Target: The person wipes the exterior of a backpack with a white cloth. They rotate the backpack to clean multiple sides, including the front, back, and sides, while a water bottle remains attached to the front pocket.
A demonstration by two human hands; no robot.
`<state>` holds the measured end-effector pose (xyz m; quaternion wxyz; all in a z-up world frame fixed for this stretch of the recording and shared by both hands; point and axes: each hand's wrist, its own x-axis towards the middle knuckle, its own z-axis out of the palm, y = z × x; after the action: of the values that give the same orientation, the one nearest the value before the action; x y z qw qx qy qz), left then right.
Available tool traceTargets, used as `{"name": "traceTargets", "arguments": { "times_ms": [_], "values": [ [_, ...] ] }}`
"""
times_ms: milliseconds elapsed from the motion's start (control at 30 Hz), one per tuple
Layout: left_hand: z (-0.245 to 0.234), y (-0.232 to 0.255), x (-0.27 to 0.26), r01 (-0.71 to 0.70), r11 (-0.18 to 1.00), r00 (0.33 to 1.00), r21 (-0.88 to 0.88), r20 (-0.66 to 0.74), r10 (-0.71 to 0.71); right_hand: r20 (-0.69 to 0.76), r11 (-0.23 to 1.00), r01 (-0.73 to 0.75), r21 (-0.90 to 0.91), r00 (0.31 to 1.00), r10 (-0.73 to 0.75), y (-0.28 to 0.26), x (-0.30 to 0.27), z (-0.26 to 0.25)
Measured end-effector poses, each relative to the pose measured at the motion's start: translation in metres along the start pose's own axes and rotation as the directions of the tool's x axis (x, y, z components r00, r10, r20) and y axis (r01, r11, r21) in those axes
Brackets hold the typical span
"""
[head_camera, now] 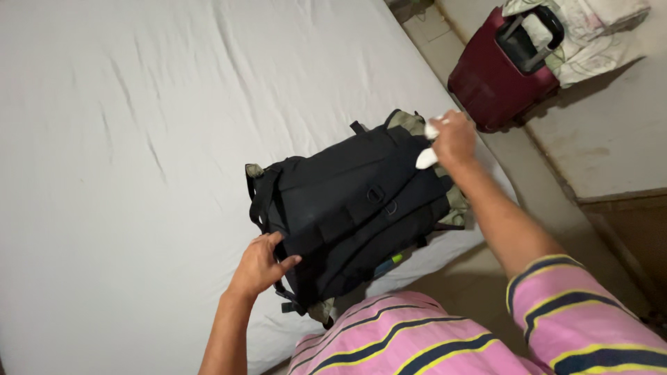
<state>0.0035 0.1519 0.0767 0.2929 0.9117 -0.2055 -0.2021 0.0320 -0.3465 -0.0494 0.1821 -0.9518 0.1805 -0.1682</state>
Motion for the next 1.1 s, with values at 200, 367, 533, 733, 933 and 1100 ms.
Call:
{"name": "traceTargets", "arguments": {
  "times_ms": [200, 367, 533, 733, 933, 1100],
  "values": [
    [0.017, -0.031, -0.012, -0.012, 0.995, 1.000, 0.099, -0.015, 0.014, -0.136, 0.959, 0.279, 0.044, 0.953, -0.271, -0.051, -0.058, 0.053],
    [0.032, -0.053, -0.008, -0.043, 0.994, 0.999, 0.104, -0.019, 0.046, 0.017, 0.777, 0.256, 0.575, 0.946, -0.324, -0.200, -0.180, 0.079],
    [0.037, -0.056, -0.006, 0.019, 0.992, 0.999, 0.122, -0.039, -0.015, 0.203, 0.707, 0.406, 0.579, 0.768, -0.607, -0.292, -0.235, 0.039],
    [0.015, -0.029, -0.009, 0.033, 0.995, 0.998, 0.092, 0.042, -0.037, 0.291, 0.786, 0.577, 0.224, 0.730, -0.619, -0.192, -0.137, 0.041],
    [-0.003, -0.015, -0.010, -0.109, 0.994, 0.990, 0.002, -0.089, 0.109, 0.294, 0.876, 0.441, -0.193, 0.878, -0.377, -0.076, 0.007, -0.005],
    [-0.002, -0.018, -0.010, -0.210, 0.978, 0.963, 0.012, -0.172, 0.209, 0.506, 0.963, 0.249, 0.099, 0.821, -0.264, -0.067, 0.044, 0.001]
  ]
}}
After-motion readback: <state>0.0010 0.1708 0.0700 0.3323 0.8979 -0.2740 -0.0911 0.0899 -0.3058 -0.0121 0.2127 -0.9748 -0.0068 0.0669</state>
